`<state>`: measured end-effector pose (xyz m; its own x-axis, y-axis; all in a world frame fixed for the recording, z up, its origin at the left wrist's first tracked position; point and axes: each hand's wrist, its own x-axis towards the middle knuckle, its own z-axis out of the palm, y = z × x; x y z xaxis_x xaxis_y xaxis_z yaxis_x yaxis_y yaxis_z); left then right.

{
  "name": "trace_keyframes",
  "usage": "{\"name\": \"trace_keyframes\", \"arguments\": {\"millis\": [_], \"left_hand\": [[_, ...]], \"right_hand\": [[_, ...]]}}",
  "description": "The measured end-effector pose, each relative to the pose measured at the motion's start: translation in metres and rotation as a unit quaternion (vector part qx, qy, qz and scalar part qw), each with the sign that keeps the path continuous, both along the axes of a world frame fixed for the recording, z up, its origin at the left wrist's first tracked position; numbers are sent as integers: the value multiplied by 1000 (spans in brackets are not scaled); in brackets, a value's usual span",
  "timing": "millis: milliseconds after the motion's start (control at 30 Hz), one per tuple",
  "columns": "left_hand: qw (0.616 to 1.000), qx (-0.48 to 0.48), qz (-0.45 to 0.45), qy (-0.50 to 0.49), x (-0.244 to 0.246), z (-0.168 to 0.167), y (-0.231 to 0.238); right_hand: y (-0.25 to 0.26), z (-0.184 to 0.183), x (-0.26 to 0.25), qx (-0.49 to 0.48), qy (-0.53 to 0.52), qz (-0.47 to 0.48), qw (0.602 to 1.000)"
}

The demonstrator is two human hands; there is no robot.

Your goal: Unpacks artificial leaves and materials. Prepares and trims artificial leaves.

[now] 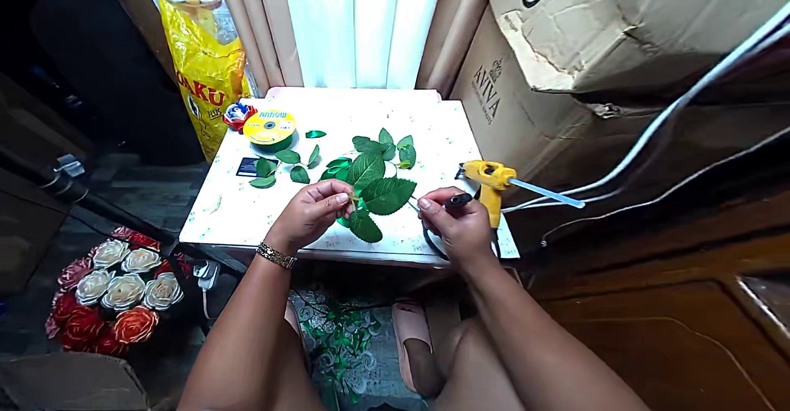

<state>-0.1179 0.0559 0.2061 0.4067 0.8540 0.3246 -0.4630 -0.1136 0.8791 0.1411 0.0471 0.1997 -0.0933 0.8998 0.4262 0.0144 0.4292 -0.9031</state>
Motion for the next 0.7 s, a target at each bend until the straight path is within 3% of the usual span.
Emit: {"name": "trace_keyframes", "arguments": {"millis": [167,333,500,700], "left_hand": [[998,14,-54,19,3,-2,-1],[993,22,55,105,6,-1,1],[990,-11,76,122,10,0,1],[986,4,2,169,10,-5,-3]], "right_hand": [[-2,-2,-5,-56,52,87,993],[-3,-3,-7,-79,170,163,969],[-5,3,-9,-103,212,126,964],[-7,8,-10,-163,232,92,955]]}}
